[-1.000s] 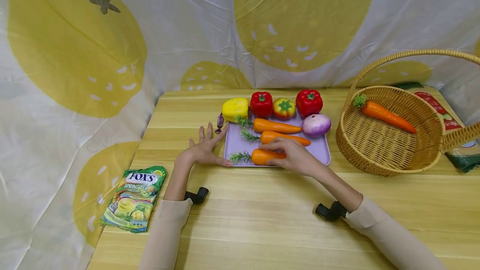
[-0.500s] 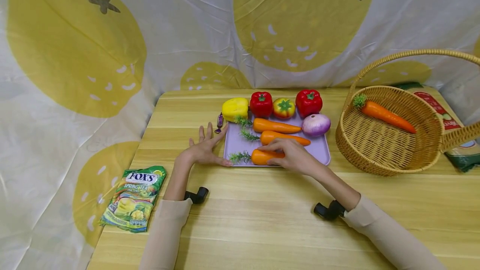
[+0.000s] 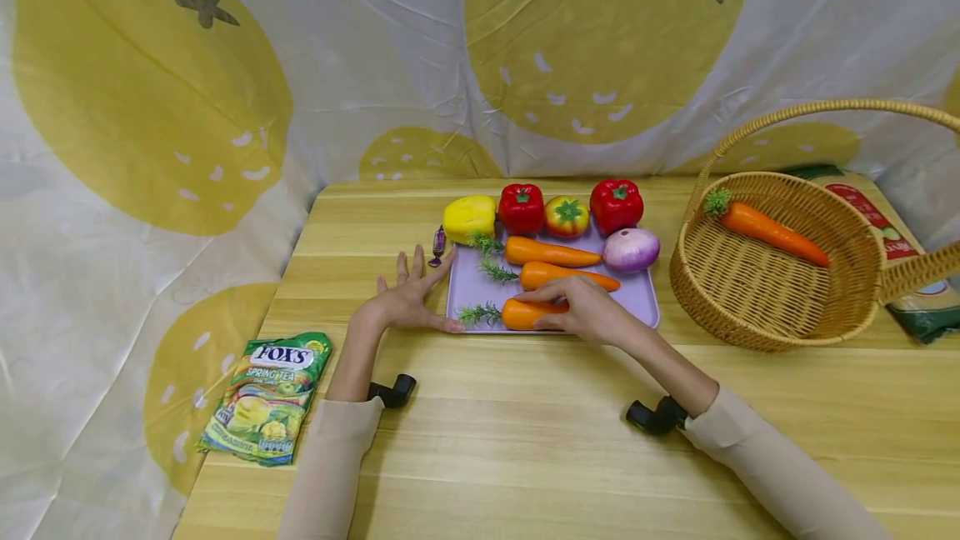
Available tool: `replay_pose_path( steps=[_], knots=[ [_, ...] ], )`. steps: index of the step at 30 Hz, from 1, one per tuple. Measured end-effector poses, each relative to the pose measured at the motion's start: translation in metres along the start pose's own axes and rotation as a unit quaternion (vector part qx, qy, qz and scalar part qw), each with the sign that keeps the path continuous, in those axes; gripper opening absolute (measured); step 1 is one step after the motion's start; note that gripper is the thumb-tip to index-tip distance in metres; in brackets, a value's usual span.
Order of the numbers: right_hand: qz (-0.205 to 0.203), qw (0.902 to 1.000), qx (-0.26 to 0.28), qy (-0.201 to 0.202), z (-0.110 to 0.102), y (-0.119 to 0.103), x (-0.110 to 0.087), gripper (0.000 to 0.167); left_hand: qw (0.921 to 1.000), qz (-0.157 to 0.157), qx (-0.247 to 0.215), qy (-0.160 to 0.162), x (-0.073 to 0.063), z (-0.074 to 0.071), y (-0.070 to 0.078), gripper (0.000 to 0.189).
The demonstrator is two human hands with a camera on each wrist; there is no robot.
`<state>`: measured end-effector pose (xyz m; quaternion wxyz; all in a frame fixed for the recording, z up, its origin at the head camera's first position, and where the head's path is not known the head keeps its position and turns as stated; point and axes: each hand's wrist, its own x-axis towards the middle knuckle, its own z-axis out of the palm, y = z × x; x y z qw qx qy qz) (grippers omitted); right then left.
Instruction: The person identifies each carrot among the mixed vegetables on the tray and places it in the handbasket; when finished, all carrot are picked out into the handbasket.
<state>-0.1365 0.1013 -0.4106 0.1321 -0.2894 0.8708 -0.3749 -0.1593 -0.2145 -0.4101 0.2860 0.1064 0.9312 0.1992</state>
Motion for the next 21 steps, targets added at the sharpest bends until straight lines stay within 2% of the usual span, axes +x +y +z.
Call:
replay_pose_path(
  steps=[12, 16, 21],
  knots=[
    [-0.033, 0.9994, -0.013, -0.004, -0.005, 0.001, -0.003, 0.04, 1.0, 0.001, -0.001, -0.003, -0.001, 0.0, 0.002, 0.124],
    [-0.056, 0.9984, 0.004, 0.008, -0.015, 0.0, -0.008, 0.04, 1.0, 0.001, 0.0, -0.002, 0.0, 0.0, 0.002, 0.124],
    [-0.087, 0.9957, 0.0, 0.032, -0.037, -0.002, -0.017, 0.039, 1.0, 0.001, 0.003, 0.002, 0.001, 0.0, 0.001, 0.125]
  ],
)
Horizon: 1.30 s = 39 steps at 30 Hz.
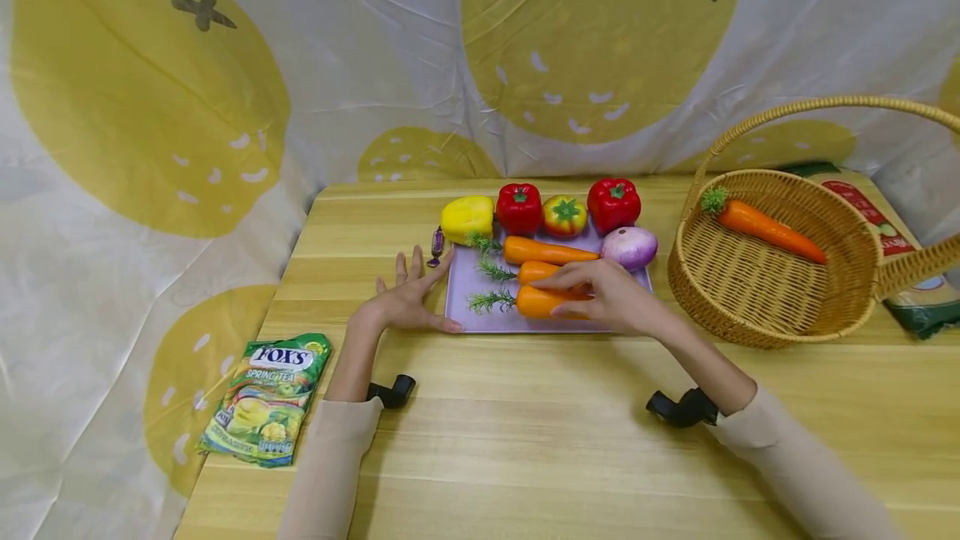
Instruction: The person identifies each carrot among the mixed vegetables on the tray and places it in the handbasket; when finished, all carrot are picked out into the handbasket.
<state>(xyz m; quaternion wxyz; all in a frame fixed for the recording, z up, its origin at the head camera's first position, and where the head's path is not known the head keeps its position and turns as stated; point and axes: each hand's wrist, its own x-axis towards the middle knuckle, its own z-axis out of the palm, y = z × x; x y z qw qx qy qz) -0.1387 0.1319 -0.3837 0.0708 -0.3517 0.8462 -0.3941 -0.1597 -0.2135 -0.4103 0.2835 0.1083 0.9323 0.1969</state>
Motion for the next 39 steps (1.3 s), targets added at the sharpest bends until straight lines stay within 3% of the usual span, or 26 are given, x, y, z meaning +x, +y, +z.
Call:
replay_pose_path(
  steps=[9, 14, 17, 25, 32, 39],
  knots=[
    [0.03, 0.9986, -0.031, 0.03, -0.06, -0.006, -0.028, 0.04, 1.0, -0.001, 0.003, 0.001, 0.0, -0.002, -0.004, 0.125],
    [0.099, 0.9928, -0.039, 0.055, -0.104, -0.006, -0.046, 0.042, 1.0, -0.001, 0.004, 0.003, -0.001, -0.002, -0.007, 0.125],
    [0.142, 0.9869, -0.033, 0.069, -0.13, 0.0, -0.056, 0.041, 1.0, 0.0, 0.002, 0.004, -0.001, -0.002, -0.008, 0.126],
    [0.177, 0.9801, -0.02, 0.088, -0.189, 0.037, -0.082, 0.043, 1.0, 0.004, 0.002, 0.0, -0.001, -0.002, -0.006, 0.125],
    [0.182, 0.9807, 0.007, 0.072, -0.212, 0.07, -0.094, 0.039, 1.0, 0.004, 0.0, -0.001, 0.001, 0.0, -0.005, 0.126],
    [0.272, 0.9618, 0.01, 0.03, -0.218, 0.095, -0.104, 0.041, 1.0, 0.004, 0.005, -0.001, 0.002, 0.0, -0.003, 0.125]
  ],
)
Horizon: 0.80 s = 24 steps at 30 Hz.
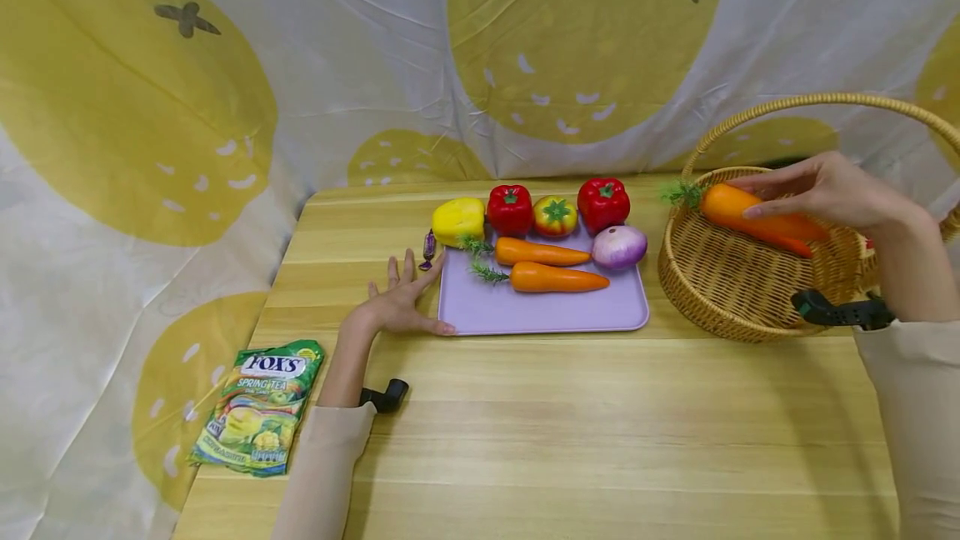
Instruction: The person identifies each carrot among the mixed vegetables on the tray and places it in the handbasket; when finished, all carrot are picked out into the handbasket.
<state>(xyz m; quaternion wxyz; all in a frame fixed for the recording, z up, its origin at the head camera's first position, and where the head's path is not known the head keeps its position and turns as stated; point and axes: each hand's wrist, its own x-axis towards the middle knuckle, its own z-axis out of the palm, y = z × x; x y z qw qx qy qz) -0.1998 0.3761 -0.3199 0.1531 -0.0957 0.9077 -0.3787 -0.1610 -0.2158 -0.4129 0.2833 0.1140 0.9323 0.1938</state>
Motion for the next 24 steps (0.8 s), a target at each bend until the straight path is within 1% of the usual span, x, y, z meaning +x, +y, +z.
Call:
replay_pose_path(
  steps=[3, 6, 13, 16, 19, 24],
  knots=[
    [0.026, 0.9995, -0.01, -0.015, -0.001, 0.011, 0.006, 0.043, 1.0, 0.0, 0.002, 0.002, 0.0, 0.0, 0.0, 0.125],
    [0.038, 0.9987, -0.029, -0.015, 0.0, 0.019, 0.013, 0.045, 1.0, 0.0, 0.001, 0.002, -0.001, 0.0, -0.001, 0.125],
    [0.043, 0.9968, -0.067, -0.011, 0.012, 0.032, 0.026, 0.05, 1.0, 0.001, 0.0, 0.003, -0.002, 0.001, -0.001, 0.125],
    [0.058, 0.9954, -0.076, -0.012, 0.016, 0.034, 0.029, 0.053, 1.0, 0.001, -0.003, 0.002, -0.003, 0.0, 0.0, 0.124],
    [0.06, 0.9941, -0.091, -0.005, 0.019, 0.035, 0.03, 0.053, 1.0, 0.001, -0.003, 0.001, -0.002, 0.0, 0.0, 0.124],
    [0.049, 0.992, -0.117, -0.001, 0.022, 0.036, 0.033, 0.052, 1.0, 0.001, 0.0, 0.0, 0.0, 0.0, 0.001, 0.125]
  ],
)
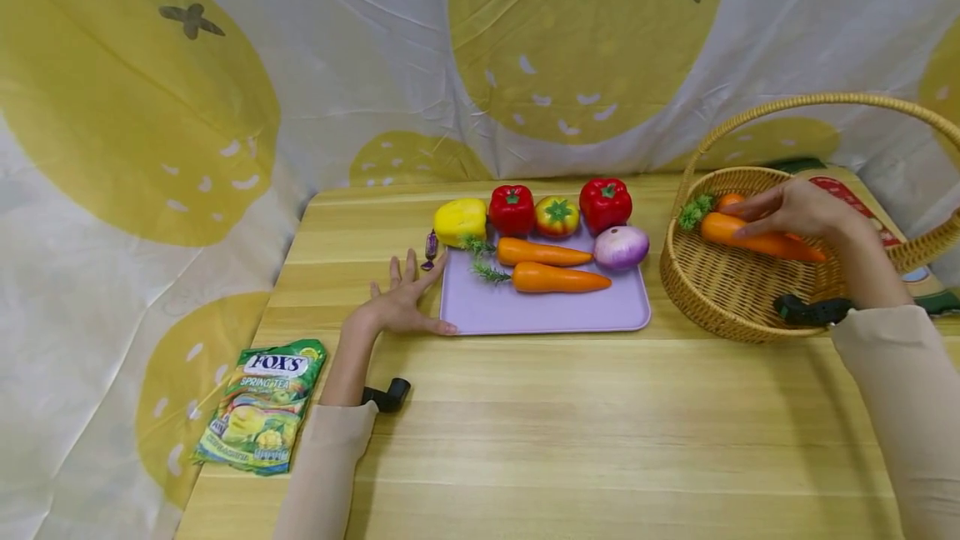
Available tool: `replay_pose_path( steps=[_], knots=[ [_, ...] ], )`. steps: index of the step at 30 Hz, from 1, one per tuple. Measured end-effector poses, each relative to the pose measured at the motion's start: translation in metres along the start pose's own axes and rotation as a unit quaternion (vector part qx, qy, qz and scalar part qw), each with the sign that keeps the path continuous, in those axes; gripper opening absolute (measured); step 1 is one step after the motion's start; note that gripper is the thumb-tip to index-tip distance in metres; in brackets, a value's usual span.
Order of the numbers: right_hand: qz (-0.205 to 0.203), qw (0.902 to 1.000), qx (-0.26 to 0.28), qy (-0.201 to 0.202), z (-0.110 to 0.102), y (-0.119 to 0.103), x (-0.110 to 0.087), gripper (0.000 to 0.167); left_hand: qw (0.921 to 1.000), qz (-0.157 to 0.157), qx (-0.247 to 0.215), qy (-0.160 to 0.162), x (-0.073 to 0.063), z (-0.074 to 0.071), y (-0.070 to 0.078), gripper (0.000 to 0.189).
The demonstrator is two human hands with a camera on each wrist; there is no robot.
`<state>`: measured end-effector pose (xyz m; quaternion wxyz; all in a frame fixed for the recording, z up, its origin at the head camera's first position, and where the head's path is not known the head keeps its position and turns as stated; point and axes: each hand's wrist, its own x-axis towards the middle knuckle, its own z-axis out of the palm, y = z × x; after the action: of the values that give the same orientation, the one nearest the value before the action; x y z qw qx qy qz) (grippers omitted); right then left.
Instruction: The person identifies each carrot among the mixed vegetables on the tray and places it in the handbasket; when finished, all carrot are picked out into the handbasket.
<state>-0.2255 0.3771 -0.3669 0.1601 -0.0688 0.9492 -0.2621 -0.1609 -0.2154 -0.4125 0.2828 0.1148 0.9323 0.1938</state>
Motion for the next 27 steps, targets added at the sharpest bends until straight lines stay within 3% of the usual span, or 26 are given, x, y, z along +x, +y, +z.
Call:
replay_pose_path(
  steps=[16, 27],
  knots=[
    [0.015, 0.9988, 0.042, -0.02, 0.008, 0.011, 0.005, 0.053, 1.0, 0.001, 0.001, -0.002, 0.001, -0.001, 0.001, 0.123],
    [-0.004, 0.9989, 0.045, -0.014, 0.011, 0.015, 0.0, 0.047, 1.0, -0.003, -0.002, -0.002, 0.0, 0.0, 0.0, 0.124]
  ],
)
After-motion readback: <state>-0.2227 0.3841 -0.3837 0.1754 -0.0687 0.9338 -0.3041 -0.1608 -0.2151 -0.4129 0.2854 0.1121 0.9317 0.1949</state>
